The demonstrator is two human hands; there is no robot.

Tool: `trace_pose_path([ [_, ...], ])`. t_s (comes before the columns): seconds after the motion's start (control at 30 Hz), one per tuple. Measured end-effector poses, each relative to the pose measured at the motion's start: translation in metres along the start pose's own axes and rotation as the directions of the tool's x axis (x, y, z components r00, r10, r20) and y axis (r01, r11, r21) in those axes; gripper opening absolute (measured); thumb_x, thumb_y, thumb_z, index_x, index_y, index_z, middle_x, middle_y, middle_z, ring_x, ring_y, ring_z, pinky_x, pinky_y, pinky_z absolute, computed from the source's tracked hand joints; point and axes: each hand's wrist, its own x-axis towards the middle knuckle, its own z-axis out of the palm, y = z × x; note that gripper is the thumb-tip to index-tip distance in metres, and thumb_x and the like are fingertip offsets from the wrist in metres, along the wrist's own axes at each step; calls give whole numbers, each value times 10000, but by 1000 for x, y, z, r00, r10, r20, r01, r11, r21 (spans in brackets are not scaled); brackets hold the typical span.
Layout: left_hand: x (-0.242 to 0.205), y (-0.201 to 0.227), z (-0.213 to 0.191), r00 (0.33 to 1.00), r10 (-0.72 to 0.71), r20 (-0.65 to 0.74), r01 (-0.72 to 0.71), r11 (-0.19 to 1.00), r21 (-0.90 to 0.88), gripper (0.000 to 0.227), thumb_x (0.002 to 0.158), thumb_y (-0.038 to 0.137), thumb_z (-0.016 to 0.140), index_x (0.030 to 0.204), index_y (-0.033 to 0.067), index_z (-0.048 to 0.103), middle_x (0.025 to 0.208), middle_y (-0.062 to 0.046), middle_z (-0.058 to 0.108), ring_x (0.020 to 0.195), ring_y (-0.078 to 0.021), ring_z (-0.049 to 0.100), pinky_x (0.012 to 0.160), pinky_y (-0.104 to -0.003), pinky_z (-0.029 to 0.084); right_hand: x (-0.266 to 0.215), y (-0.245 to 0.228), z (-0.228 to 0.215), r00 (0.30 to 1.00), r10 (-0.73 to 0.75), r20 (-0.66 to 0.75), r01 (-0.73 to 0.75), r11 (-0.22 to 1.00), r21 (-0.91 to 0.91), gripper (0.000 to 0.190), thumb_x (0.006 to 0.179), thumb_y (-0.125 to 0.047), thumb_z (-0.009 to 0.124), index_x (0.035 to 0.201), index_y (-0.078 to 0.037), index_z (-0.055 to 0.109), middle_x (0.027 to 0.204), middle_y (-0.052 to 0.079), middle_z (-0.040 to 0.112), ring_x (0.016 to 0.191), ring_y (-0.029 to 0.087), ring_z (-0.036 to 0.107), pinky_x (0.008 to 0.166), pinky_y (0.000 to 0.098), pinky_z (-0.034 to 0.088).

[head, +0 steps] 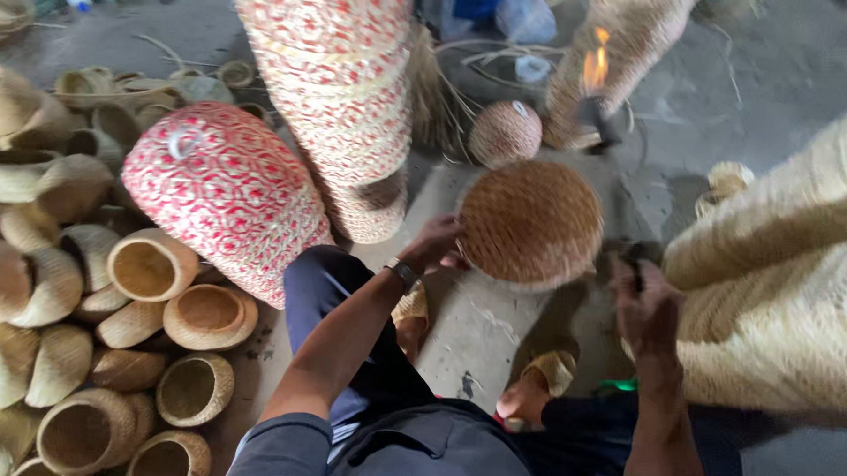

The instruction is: The person uses a gas torch to singe the loose fibers off various bamboo baskets and decorative items, turning each piece to ensure even treatment.

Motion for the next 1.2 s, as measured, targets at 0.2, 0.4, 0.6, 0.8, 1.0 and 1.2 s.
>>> trace_pose_path([
  [0.2, 4, 2, 14, 916, 369, -156, -383, 921, -67, 414, 991, 142, 616, 1375, 44, 496, 1168, -128, 646, 948, -213, 701, 629, -370, 658, -23, -46, 15, 966, -92, 243, 92, 996, 12, 270, 996, -233, 644, 1210, -87, 720, 943, 222, 719, 843, 377, 707, 680, 462, 539],
  [0.4, 0, 17, 18, 851, 436, -291, -476, 876, -78, 569, 968, 137, 558, 1473, 144, 295, 1349, -95, 534, 1115, -221, 654, 742, -360, 682, -21, -67, 8, 971, 20, 240, -35, 998, 57, 334, 982, -320, 661, 1175, -52, 711, 842, 240, 700, 808, 426, 699, 660, 500, 524],
  [0.6, -8, 31, 35, 716, 652, -248, -695, 698, -169, 590, 973, 86, 496, 1515, 171, 281, 1430, -95, 489, 1234, -244, 612, 891, -441, 647, -24, -73, -12, 953, 130, 273, -113, 991, -74, 396, 965, -424, 663, 1020, -33, 697, 748, 237, 682, 714, 418, 699, 610, 511, 512],
  [0.8, -12, 37, 44, 752, 601, -272, -644, 758, -107, 569, 1010, 129, 528, 1516, 191, 277, 1441, -66, 441, 1256, -241, 599, 911, -427, 648, -18, -69, -6, 955, 196, 224, -190, 980, -52, 368, 1011, -383, 616, 1021, -19, 669, 745, 222, 689, 694, 400, 711, 609, 505, 521],
  [1.0, -13, 39, 55, 730, 593, -339, -674, 708, -212, 608, 967, 174, 584, 1516, 175, 323, 1469, -68, 484, 1210, -236, 605, 801, -414, 608, -16, -77, 2, 992, 51, 115, -51, 999, -4, 322, 1012, -345, 628, 1076, -37, 696, 842, 236, 711, 800, 449, 699, 643, 515, 532],
  [1.2, -7, 49, 44, 665, 662, -346, -744, 631, -222, 586, 986, 211, 638, 1475, 182, 316, 1472, -33, 452, 1307, -235, 530, 855, -486, 633, -28, -83, -25, 951, 206, 232, -203, 978, -39, 359, 983, -386, 654, 1038, -35, 709, 827, 235, 709, 797, 437, 699, 671, 508, 524],
])
